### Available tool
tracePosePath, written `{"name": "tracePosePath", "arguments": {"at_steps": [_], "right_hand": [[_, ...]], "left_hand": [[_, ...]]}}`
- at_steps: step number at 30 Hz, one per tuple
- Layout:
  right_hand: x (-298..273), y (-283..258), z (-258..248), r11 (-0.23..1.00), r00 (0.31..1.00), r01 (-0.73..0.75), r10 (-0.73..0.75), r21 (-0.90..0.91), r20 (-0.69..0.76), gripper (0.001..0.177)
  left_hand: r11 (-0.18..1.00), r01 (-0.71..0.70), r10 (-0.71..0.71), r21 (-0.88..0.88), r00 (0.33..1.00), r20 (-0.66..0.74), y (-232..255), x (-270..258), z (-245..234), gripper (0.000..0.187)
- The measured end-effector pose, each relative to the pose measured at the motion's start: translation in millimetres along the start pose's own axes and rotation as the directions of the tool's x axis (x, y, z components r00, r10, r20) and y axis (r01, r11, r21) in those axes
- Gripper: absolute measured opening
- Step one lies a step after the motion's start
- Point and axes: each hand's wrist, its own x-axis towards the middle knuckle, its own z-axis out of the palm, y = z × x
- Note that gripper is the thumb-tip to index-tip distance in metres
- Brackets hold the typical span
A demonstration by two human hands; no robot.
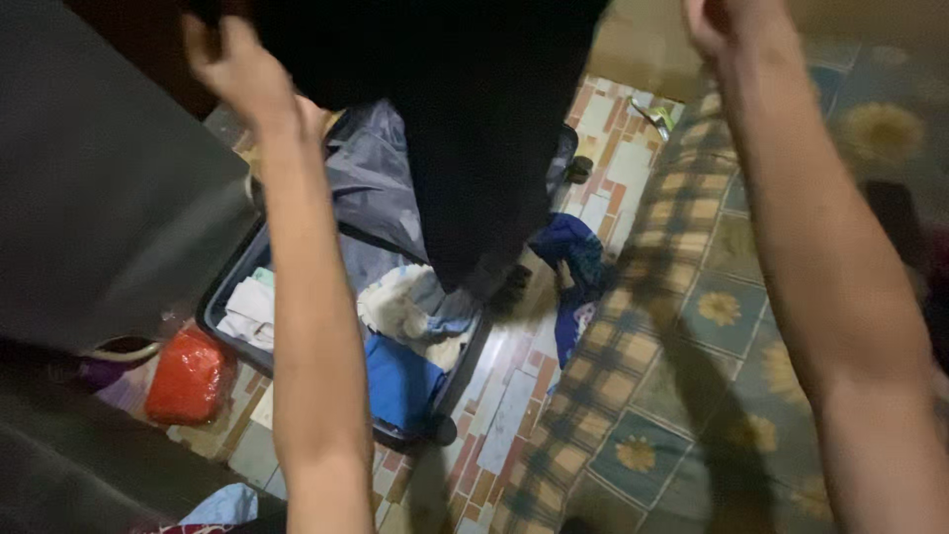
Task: The person folds various items of clothing by hand and places them into an open suitcase on the floor.
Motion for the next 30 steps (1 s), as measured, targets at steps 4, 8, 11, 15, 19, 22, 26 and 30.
{"name": "tracePosePath", "arguments": {"at_steps": [4, 8, 11, 15, 19, 22, 26, 30], "right_hand": [[-35, -20, -15, 0.969, 0.974, 0.228, -0.226, -0.092, 0.027, 0.032], [-84, -31, -36, 0.878, 0.904, 0.427, -0.411, -0.216, 0.117, 0.034], [-164, -3, -80, 0.827, 0.899, 0.438, -0.399, -0.352, 0.181, 0.036], [-247, 81, -156, 0.783, 0.997, -0.001, 0.047, -0.622, 0.057, 0.03], [-328, 165, -231, 0.628, 0.959, 0.113, 0.134, -0.77, 0.25, 0.044], [-365, 187, -258, 0.492, 0.904, 0.132, 0.296, -0.86, 0.309, 0.039], [-368, 179, -252, 0.407, 0.875, 0.174, 0.354, -0.897, 0.331, 0.038], [-360, 155, -238, 0.396, 0.907, 0.178, 0.29, -0.901, 0.307, 0.039]], "left_hand": [[0.721, -0.15, 0.441, -0.677, 0.852, 0.281, 49, 19, -28, 0.035], [0.287, -0.745, 0.645, 0.603, 0.616, 0.453, 66, -62, -88, 0.036], [0.919, 0.178, -0.016, -0.353, 0.909, 0.416, 56, -151, -137, 0.004], [0.922, -0.224, -0.128, 0.317, 0.596, 0.793, 15, -250, -226, 0.016], [0.82, -0.32, -0.38, 0.475, 0.317, 0.869, -53, -324, -292, 0.029], [0.732, -0.349, -0.577, 0.585, 0.141, 0.805, -80, -372, -322, 0.026], [0.681, -0.438, -0.597, 0.587, 0.132, 0.791, -81, -386, -321, 0.028], [0.732, -0.419, -0.476, 0.537, 0.25, 0.843, -41, -368, -292, 0.039]]}}
